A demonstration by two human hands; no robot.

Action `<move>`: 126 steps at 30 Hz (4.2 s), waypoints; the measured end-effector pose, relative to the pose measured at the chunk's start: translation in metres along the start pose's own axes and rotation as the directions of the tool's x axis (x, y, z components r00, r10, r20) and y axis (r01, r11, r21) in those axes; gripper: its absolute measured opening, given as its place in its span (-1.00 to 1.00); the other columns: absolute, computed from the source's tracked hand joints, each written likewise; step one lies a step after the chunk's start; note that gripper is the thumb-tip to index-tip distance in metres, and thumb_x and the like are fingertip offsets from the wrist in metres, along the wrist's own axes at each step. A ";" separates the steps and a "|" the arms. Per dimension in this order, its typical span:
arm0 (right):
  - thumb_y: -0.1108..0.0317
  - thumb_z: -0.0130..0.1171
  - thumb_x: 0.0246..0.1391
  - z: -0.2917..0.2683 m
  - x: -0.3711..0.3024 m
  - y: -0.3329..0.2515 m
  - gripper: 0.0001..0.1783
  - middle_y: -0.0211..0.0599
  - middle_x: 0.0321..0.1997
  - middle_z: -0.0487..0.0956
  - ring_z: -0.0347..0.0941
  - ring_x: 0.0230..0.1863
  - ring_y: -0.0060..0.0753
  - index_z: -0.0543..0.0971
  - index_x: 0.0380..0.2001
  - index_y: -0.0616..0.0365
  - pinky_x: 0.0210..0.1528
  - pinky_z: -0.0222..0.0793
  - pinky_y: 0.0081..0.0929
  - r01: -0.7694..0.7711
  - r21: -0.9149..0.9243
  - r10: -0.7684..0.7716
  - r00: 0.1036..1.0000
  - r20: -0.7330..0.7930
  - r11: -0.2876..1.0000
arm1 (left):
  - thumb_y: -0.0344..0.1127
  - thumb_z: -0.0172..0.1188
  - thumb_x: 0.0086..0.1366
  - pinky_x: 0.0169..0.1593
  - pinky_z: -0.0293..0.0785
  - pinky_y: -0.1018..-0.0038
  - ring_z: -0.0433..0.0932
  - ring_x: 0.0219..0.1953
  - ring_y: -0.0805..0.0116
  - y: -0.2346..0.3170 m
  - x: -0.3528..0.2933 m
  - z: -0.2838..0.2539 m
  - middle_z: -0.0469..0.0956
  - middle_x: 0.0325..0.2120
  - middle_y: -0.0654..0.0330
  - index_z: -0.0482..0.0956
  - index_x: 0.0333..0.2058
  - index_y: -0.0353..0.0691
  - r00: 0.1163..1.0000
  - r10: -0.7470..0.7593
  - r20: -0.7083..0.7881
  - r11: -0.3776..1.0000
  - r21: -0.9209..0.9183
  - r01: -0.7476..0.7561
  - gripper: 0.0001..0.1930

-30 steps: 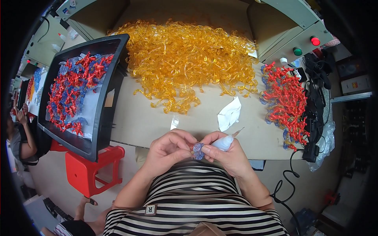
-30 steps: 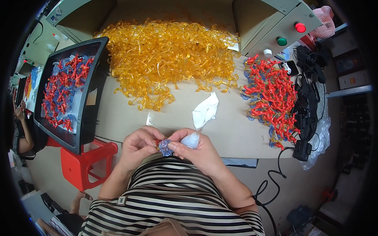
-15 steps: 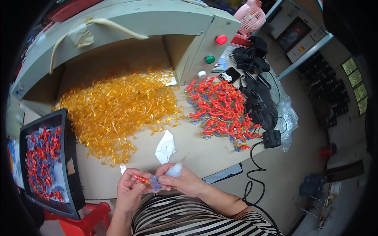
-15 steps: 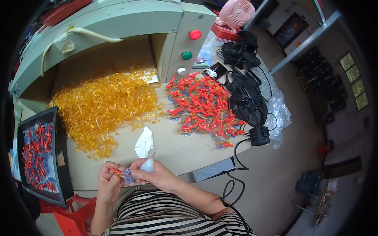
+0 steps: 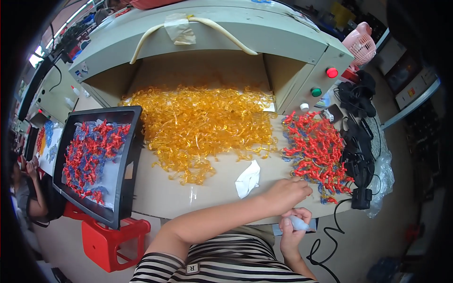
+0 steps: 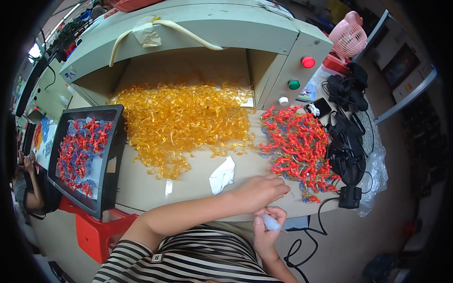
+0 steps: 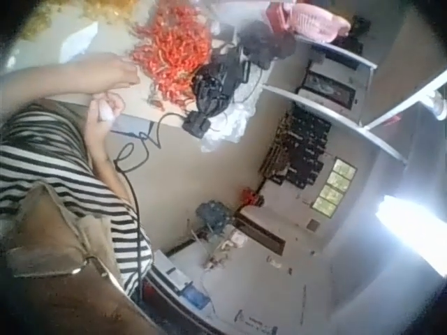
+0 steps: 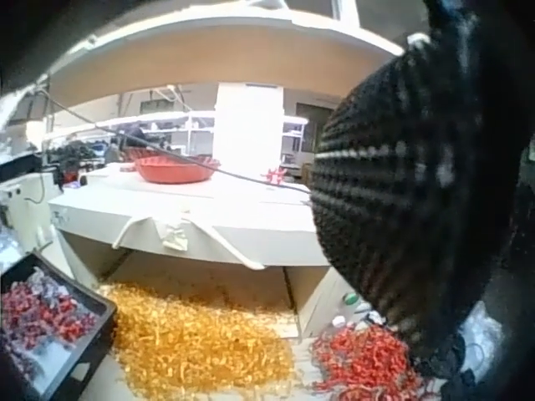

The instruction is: The person assembles small plastic toy parts by hand, joining components with glue applied from a glue bottle using a glue applicator.

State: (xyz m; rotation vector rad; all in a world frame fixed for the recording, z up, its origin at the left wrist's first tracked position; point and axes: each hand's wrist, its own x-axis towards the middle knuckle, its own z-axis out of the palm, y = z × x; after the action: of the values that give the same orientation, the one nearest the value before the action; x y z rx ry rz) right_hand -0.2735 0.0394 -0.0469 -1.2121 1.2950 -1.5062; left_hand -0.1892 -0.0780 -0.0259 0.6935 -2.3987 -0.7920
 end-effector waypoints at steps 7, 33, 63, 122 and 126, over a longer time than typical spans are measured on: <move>0.62 0.03 -0.03 -0.001 0.015 -0.024 -0.66 -0.16 -0.19 0.44 0.36 -0.24 -0.53 0.21 -0.18 0.19 -0.22 0.29 -0.63 -0.159 0.118 0.130 0.966 0.225 0.980 | -0.38 0.22 -0.01 -0.22 0.40 0.35 0.42 -0.24 0.19 -0.004 -0.056 -0.054 0.48 -0.35 0.17 0.52 -0.31 -0.23 0.933 -0.144 -0.330 0.988 0.000 0.152 -0.77; 0.31 0.08 0.04 0.062 0.031 -0.033 -0.67 -0.26 -0.43 0.50 0.44 -0.47 -0.49 0.39 -0.13 0.20 -0.40 0.34 -0.61 -0.067 -0.162 0.148 0.808 0.570 0.985 | -0.39 0.08 0.20 -0.06 0.27 0.51 0.40 -0.22 0.51 0.012 -0.148 -0.069 0.49 -0.30 0.26 0.49 -0.25 -0.25 0.627 -0.767 -0.136 0.095 -0.991 -0.098 -0.85; 0.10 -0.22 0.20 0.056 0.029 -0.034 -0.59 -0.45 -0.47 0.46 0.22 -0.51 -0.75 0.35 -0.08 0.21 -0.46 0.14 -0.80 -0.655 0.048 0.352 0.464 0.813 0.754 | -0.48 0.05 0.17 -0.06 0.27 0.45 0.38 -0.19 0.46 0.025 -0.142 -0.076 0.43 -0.30 0.26 0.46 -0.36 -0.26 0.639 -0.751 -0.167 0.175 -0.983 -0.051 -0.94; -0.06 -0.32 0.19 0.049 0.025 -0.024 -0.44 -0.35 -0.73 0.36 0.18 -0.70 -0.58 0.39 -0.20 0.27 -0.60 0.10 -0.65 -0.899 0.252 0.224 0.345 0.912 0.359 | -0.47 0.06 0.17 0.00 0.27 0.43 0.39 -0.11 0.45 0.020 -0.143 -0.068 0.47 -0.18 0.22 0.44 -0.12 -0.29 0.698 -0.701 -0.146 0.118 -0.989 -0.089 -0.73; -0.10 -0.33 0.17 0.052 0.022 -0.023 -0.42 -0.37 -0.77 0.35 0.12 -0.75 -0.58 0.42 -0.23 0.25 -0.60 0.06 -0.61 -0.934 0.194 0.271 0.278 0.921 0.300 | -0.46 0.05 0.16 -0.01 0.28 0.44 0.39 -0.12 0.46 0.022 -0.144 -0.070 0.46 -0.18 0.22 0.41 -0.10 -0.29 0.704 -0.696 -0.144 0.088 -0.989 -0.115 -0.71</move>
State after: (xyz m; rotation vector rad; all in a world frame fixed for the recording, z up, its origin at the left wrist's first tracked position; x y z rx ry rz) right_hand -0.2271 0.0104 -0.0193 -0.3998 0.3267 -0.5019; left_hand -0.0477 -0.0029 -0.0073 0.6885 -0.6262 -1.7383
